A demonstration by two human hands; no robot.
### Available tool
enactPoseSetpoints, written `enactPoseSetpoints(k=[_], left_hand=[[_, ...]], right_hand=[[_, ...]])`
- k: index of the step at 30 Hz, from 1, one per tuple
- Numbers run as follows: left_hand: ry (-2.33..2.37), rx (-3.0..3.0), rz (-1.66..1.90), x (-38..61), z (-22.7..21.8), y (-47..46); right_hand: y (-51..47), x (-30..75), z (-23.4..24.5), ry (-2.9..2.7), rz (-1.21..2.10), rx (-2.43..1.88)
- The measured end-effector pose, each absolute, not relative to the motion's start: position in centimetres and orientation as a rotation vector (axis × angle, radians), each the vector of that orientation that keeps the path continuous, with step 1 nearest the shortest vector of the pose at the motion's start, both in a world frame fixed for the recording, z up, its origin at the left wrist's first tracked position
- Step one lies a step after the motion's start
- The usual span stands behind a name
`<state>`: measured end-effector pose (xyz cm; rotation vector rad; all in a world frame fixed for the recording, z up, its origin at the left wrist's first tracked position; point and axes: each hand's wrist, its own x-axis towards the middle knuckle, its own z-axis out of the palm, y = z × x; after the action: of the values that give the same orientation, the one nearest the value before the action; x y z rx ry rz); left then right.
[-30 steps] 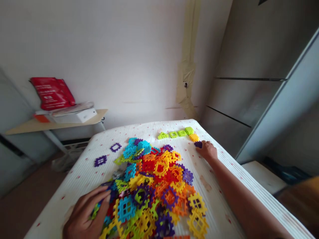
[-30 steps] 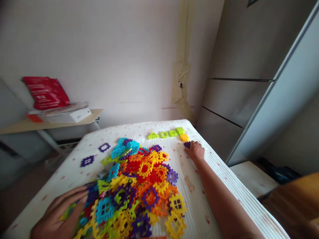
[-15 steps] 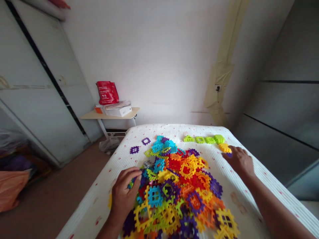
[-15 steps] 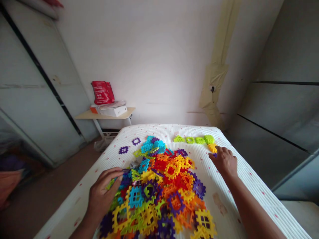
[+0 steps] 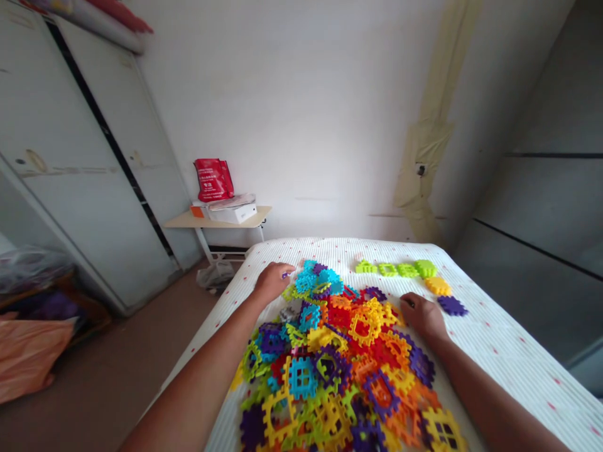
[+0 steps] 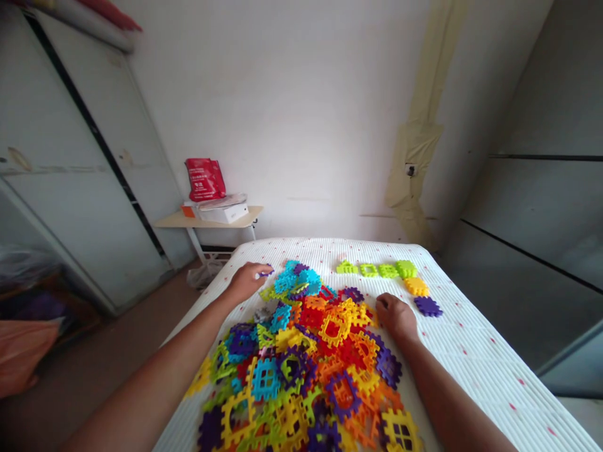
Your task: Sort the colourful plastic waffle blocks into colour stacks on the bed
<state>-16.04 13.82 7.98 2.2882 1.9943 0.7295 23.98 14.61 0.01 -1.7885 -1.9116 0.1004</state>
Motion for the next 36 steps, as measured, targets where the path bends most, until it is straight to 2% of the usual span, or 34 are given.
enactPoseSetpoints(k=[5, 11, 16, 24, 31, 36], left_hand=[[1.910, 2.422, 0.384, -11.8, 8.2, 19.6], [1.850, 2.502, 0.001, -8.5, 7.9, 22.0], [1.886, 2.527, -0.113, -8.0, 7.4, 22.3], [1.988, 2.518, 0.157, -10.2, 7.9, 20.4], [1.976, 2.467, 0.457, -13.0, 8.6, 13.7], [1.888, 2.365, 1.010, -11.4, 8.2, 7.3]], right_hand=[[14.8, 24.0, -0.2, -1.855, 0.132, -1.843], [14.5, 23.6, 0.1, -1.855, 0.136, -1.839], [14.4, 23.4, 0.2, -1.857, 0.131, -1.818], [14.6, 23.4, 0.1, -1.868, 0.154, -1.836], [14.3, 23.2, 0.7, -1.876, 0.146, -1.873], [14.2, 23.2, 0.9, -1.843, 0.199, -1.877]])
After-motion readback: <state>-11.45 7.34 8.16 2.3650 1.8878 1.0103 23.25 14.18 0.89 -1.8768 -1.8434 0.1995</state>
